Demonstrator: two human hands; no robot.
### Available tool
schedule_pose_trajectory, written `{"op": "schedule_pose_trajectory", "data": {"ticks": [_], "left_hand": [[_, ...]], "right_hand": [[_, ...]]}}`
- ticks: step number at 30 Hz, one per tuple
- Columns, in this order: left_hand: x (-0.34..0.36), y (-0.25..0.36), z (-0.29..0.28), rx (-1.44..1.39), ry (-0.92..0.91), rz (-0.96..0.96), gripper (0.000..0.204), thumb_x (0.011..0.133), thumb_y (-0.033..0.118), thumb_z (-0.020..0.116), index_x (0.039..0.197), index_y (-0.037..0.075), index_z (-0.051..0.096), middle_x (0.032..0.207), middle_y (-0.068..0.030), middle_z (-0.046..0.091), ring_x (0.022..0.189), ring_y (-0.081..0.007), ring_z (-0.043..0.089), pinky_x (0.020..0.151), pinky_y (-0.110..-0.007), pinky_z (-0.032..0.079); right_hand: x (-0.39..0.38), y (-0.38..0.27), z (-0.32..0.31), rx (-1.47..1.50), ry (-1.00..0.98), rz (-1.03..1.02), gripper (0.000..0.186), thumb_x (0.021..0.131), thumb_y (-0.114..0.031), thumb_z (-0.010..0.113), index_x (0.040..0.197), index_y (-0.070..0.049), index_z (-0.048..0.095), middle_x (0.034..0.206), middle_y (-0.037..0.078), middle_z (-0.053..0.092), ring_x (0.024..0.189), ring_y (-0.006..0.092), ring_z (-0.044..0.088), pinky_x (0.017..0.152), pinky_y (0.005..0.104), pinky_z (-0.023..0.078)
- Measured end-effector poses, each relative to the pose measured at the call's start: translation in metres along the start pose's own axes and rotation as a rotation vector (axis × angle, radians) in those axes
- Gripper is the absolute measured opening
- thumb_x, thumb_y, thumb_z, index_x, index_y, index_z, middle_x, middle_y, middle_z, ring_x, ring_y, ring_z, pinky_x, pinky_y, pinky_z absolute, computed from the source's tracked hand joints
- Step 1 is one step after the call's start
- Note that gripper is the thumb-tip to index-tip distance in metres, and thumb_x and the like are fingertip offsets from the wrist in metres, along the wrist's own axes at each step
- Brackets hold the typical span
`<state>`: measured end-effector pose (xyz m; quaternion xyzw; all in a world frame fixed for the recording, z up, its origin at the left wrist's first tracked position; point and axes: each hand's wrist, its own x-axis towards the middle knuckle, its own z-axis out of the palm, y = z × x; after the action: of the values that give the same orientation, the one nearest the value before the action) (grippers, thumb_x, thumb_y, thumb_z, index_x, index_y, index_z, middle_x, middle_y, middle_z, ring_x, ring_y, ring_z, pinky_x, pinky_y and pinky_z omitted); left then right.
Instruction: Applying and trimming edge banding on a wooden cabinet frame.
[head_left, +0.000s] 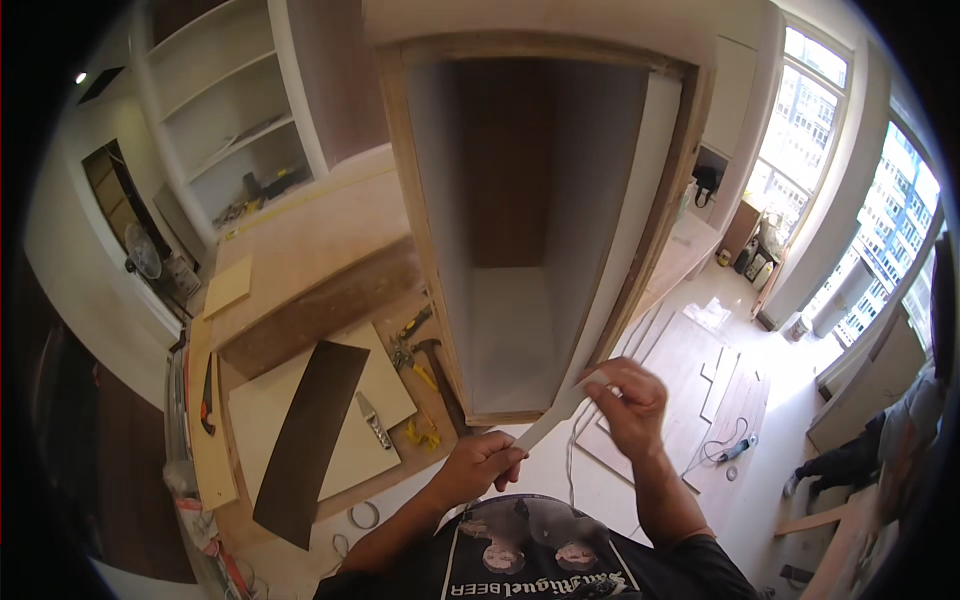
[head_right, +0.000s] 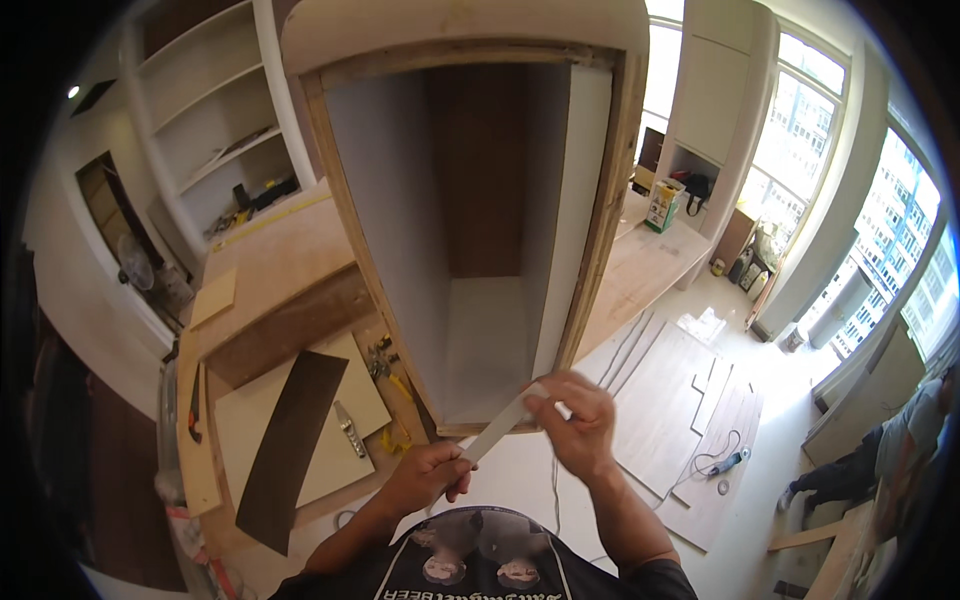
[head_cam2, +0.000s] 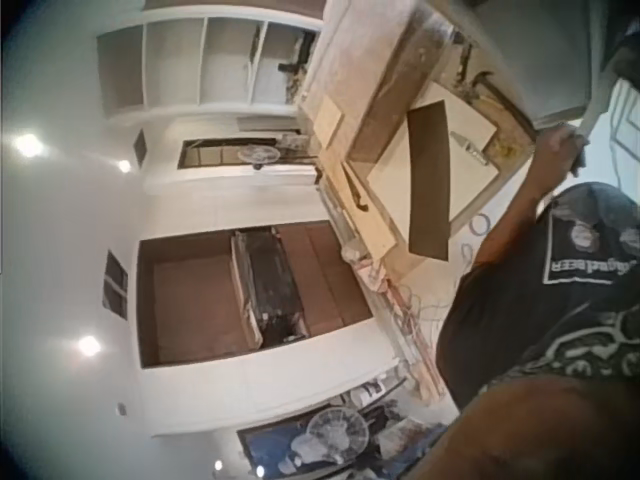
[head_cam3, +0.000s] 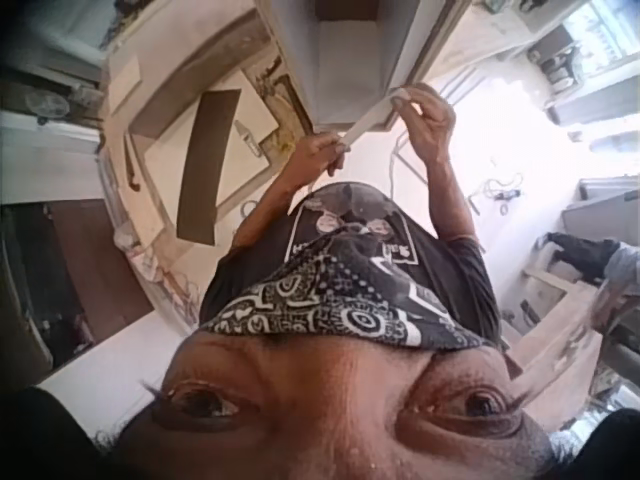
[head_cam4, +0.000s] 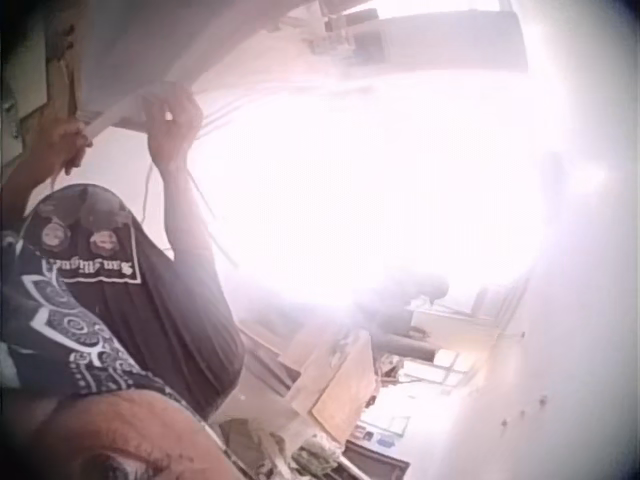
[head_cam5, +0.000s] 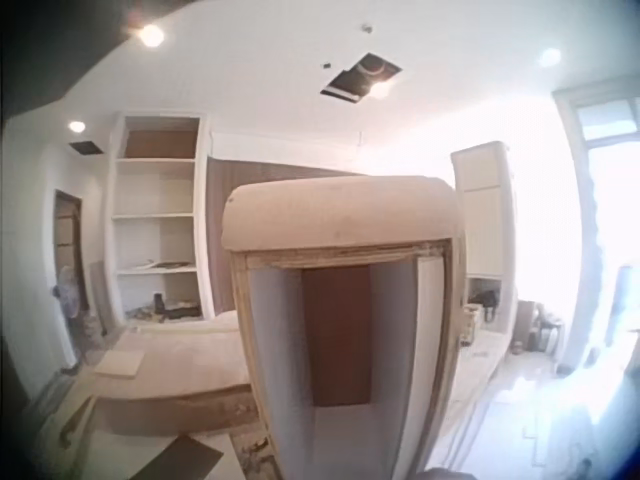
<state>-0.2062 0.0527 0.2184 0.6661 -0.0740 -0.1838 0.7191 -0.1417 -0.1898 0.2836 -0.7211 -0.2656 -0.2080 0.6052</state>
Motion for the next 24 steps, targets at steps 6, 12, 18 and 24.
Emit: {"op": "schedule_pose_trajectory", "data": {"ticks": [6,12,18,24], "left_hand": [[-0.011,0.048,-0.027,0.294,0.074,0.054,0.023,0.099,0.025,0.070,0.102,0.002,0.070,0.075,-0.0004,0.066,0.059,-0.0066,0.058,0.053,-0.024,0.045],[-0.037,0.134,-0.056,0.689,0.321,0.480,0.019,0.089,0.017,0.079,0.097,0.000,0.075,0.068,-0.0066,0.066,0.060,-0.0064,0.056,0.057,-0.025,0.046],[-0.044,0.253,-0.041,0.877,0.515,0.790,0.023,0.086,0.002,0.078,0.109,0.001,0.076,0.085,-0.0072,0.073,0.074,-0.0101,0.064,0.067,-0.024,0.051],[-0.010,0.320,-0.058,1.246,0.396,1.152,0.026,0.090,-0.003,0.072,0.116,0.002,0.075,0.093,-0.0111,0.076,0.078,-0.0128,0.069,0.072,-0.025,0.054]], "right_hand": [[0.030,-0.014,-0.053,0.233,0.206,-0.023,0.010,0.083,0.009,0.074,0.092,0.005,0.072,0.089,0.010,0.068,0.078,0.0141,0.064,0.070,0.0260,0.051],[0.050,-0.039,-0.050,0.194,0.162,-0.119,0.011,0.082,0.006,0.078,0.090,0.003,0.072,0.084,0.007,0.068,0.076,0.0114,0.063,0.067,0.0254,0.050],[0.126,-0.080,-0.042,0.042,0.329,-0.217,0.011,0.089,-0.007,0.078,0.093,0.002,0.074,0.077,0.003,0.069,0.066,0.0054,0.061,0.060,0.0203,0.049],[0.187,-0.102,-0.042,-0.034,0.436,-0.156,0.019,0.089,-0.016,0.079,0.092,0.003,0.076,0.068,0.000,0.066,0.062,0.0045,0.060,0.058,0.0184,0.048]]}}
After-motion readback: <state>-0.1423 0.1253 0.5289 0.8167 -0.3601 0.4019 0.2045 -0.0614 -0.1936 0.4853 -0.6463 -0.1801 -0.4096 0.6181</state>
